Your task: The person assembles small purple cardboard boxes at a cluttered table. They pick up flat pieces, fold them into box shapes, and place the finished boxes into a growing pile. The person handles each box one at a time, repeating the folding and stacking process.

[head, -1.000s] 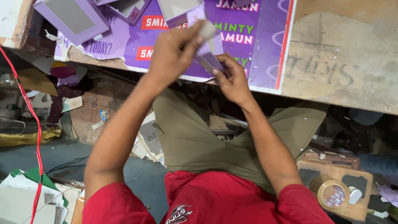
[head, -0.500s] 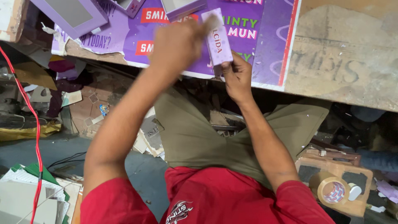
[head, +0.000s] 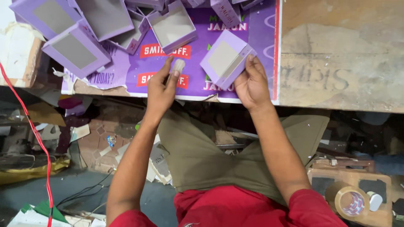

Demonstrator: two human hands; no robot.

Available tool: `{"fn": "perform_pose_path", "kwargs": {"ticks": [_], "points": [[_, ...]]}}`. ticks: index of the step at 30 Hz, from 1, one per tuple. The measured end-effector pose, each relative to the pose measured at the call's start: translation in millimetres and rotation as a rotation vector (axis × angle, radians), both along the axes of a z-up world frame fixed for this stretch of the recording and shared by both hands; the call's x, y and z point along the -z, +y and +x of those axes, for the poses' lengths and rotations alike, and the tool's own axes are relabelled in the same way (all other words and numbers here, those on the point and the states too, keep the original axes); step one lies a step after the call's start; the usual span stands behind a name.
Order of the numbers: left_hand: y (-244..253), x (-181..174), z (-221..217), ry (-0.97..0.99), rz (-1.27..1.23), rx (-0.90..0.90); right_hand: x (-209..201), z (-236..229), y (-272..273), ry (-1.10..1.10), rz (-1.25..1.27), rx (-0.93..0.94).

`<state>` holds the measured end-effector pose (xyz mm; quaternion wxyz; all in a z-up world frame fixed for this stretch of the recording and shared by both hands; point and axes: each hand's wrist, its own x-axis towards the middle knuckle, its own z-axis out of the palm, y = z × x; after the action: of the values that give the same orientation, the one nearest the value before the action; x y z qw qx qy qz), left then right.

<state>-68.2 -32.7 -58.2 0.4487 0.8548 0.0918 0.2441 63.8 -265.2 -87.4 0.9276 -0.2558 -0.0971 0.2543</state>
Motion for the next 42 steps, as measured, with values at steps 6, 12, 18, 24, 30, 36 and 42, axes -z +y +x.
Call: {"fn": "perform_pose_path", "kwargs": {"ticks": [6, 12, 18, 24, 30, 36, 42], "points": [[28, 25, 17, 0.123, -0.766, -0.101, -24, -9, 12, -1.165, -1.256, 0.127], [33, 34, 26, 0.118, -0.843, -0.129, -22, -35, 42, -1.854, -1.576, 0.162], [31, 51, 23, 0.087, -0.765, -0.093, 1, -60, 31, -1.142, -1.534, 0.503], [28, 52, 23, 0.059, -0.746, -0.076, 16, -62, 43, -0.986, -1.668, 0.579], [27, 55, 21, 0.051, -0.694, -0.056, 24, -60, 58, -0.914, -1.759, 0.568], [27, 48, 17, 0.072, -0.729, -0.061, 26, -35, 39, -0.999, -1.428, 0.267], [7, 5, 7, -0.263, 0.335, -0.114, 18, 24, 16, -1.111, -1.288, -0.102]]}}
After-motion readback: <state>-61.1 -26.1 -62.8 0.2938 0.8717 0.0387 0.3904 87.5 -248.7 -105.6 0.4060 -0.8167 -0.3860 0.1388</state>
